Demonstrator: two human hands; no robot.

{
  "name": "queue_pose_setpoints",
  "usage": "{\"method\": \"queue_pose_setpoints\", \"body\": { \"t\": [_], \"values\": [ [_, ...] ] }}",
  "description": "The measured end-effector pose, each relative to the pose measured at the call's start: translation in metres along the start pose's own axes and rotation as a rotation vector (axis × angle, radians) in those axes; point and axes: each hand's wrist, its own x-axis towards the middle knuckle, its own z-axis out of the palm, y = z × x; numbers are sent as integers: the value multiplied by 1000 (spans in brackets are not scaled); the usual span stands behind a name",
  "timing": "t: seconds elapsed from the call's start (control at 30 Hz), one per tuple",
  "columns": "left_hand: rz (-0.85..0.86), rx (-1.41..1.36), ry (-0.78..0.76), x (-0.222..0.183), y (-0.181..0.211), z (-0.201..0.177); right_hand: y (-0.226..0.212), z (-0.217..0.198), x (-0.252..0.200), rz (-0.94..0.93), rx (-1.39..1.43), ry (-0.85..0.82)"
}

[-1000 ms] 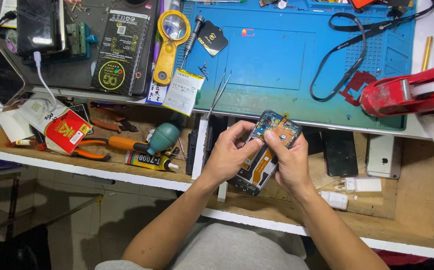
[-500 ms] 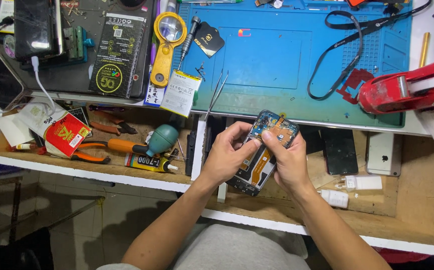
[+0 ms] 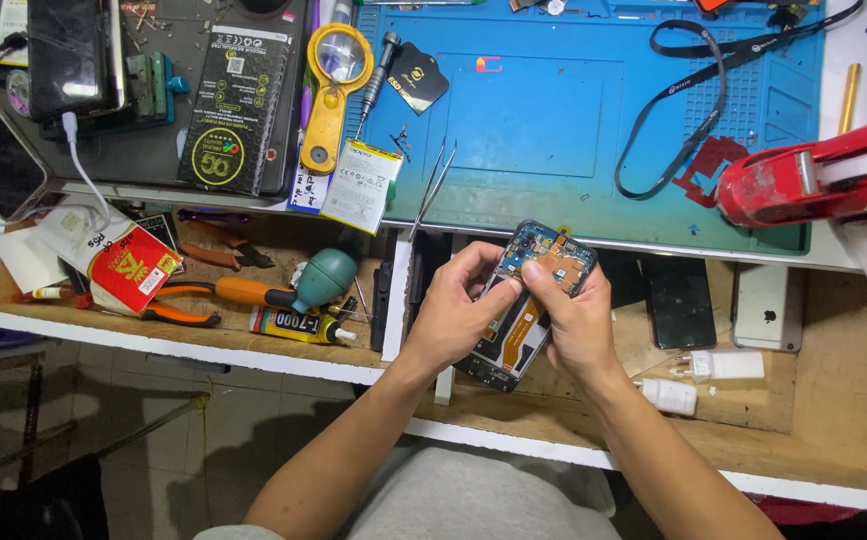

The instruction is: Repairing a smartphone by inspecting the internal chassis and installing a replacement battery.

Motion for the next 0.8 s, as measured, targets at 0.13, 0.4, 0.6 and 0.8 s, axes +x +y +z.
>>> {"method": "queue_pose_setpoints", "body": {
  "t": [0.13, 0.4, 0.6, 0.8],
  "values": [
    [-14, -10, 19, -2, 4, 2, 3, -2, 0, -12, 2, 1],
    [0, 6, 0, -2, 3, -1, 1, -2, 0, -2, 6, -8],
    [6, 10, -7, -3, 5, -1, -1, -1, -1, 6, 10, -10],
    [10, -10, -8, -3, 1, 1, 1, -2, 0, 4, 13, -16]
  ]
}}
